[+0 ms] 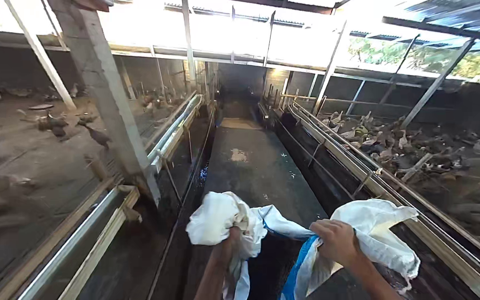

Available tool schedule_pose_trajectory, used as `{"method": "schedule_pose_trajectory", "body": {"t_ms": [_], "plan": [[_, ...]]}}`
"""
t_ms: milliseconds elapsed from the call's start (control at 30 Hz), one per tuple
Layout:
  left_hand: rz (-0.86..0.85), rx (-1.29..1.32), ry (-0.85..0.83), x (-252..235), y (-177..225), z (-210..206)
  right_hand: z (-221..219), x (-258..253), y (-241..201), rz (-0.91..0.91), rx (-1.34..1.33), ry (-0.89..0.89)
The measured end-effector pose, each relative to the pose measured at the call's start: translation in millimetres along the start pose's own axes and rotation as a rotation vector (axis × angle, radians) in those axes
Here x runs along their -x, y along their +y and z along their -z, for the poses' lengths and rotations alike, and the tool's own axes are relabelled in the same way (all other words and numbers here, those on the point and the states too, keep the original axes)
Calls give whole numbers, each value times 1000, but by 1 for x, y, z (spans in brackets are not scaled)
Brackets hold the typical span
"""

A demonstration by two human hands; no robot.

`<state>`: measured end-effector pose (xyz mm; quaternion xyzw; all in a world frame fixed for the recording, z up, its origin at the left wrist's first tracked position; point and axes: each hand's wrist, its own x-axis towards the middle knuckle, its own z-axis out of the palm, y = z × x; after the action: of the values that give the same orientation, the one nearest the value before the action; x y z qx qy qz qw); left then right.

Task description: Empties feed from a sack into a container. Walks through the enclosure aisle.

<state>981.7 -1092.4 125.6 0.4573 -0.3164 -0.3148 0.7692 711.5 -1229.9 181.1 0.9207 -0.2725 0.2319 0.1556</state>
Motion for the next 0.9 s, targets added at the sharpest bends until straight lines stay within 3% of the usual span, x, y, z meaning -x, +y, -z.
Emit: {"method": "schedule_pose_trajectory", "body": {"t_ms": [100, 200, 333, 433, 500, 600, 700, 800, 900], "plan": [[29, -76, -83, -106, -27, -41, -55, -84, 34, 22, -33, -86], [52, -274, -112, -212, -85, -68, -117, -174, 72, 80, -87, -146], [113, -593, -165, -345, -131, -97, -225, -294, 130, 200, -219, -94], [406, -704, -247, -449, -151, -103, -305, -385, 183, 278, -330, 166], [504, -707, -256, -512, -167, -103, -351, -439, 211, 291, -403, 249], [319, -411, -209, -624, -222, -99, -399, -536, 256, 325, -389, 243], [129, -286, -377, -746, -215, -116, -438, -629, 298, 222, -445, 244], [90, -378, -444, -858, -228, -129, -480, -708, 338, 61, -547, 205], [124, -449, -495, -978, -250, -133, -543, -792, 385, 19, -557, 210]]}}
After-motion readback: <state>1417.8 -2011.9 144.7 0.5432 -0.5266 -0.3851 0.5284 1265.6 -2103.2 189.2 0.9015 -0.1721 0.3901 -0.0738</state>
